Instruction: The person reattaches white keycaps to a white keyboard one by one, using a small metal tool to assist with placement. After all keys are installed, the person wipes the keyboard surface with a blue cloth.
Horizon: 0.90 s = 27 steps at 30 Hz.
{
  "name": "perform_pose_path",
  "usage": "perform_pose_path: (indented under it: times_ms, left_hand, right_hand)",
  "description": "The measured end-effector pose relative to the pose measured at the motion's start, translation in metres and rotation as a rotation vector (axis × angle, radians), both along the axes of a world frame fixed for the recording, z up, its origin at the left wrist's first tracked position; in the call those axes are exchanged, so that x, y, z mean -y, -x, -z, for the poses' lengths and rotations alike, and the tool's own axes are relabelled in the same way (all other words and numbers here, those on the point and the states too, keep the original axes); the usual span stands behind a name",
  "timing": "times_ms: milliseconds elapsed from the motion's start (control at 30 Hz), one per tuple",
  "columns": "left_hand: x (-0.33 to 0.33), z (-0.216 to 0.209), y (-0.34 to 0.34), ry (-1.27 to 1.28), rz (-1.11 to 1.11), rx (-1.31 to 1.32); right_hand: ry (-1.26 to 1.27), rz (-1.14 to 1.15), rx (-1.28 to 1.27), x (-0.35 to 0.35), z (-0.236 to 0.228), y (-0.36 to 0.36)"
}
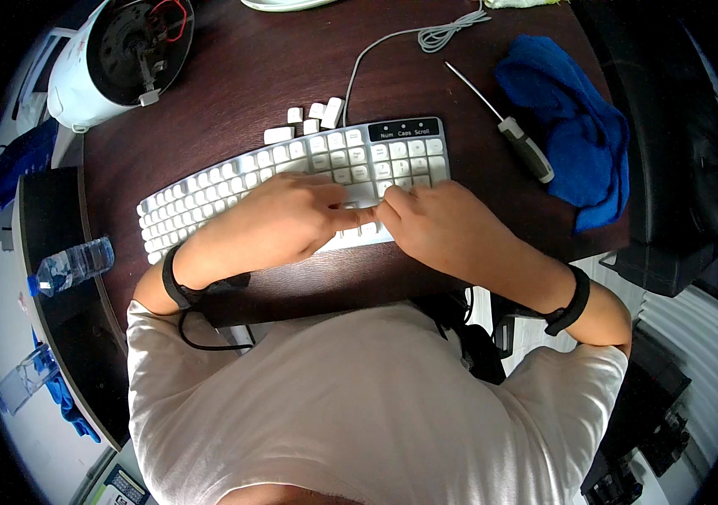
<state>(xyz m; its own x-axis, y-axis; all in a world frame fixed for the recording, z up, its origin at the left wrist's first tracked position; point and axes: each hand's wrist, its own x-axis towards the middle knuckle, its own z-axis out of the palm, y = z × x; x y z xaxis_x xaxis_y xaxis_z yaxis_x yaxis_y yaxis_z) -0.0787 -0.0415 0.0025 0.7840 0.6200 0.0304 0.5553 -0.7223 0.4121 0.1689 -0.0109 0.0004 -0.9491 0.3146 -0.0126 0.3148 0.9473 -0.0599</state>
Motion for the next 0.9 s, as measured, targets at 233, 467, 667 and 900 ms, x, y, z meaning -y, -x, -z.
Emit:
perform_pose_path:
  times_ms: [233,467,667,900]
  left_hand:
    - [0.001,-0.001,0.001,-0.009,-0.017,-0.004]
    - [-0.002,0.003,0.002,-0.012,-0.004,0.022]
    - [-0.003,0.007,0.003,-0.031,-0.015,0.042]
    - [0.000,0.007,0.003,-0.047,-0.047,0.047]
  right_hand:
    - [-0.057,-0.043,-0.104,-0.008,-0.003,0.004]
    - [0.017,-0.033,-0.060,-0.007,-0.002,0.002]
    - [0.147,0.045,-0.151,-0.007,0.012,-0.010]
    - [0.239,0.140,-0.197,-0.003,0.019,-0.010]
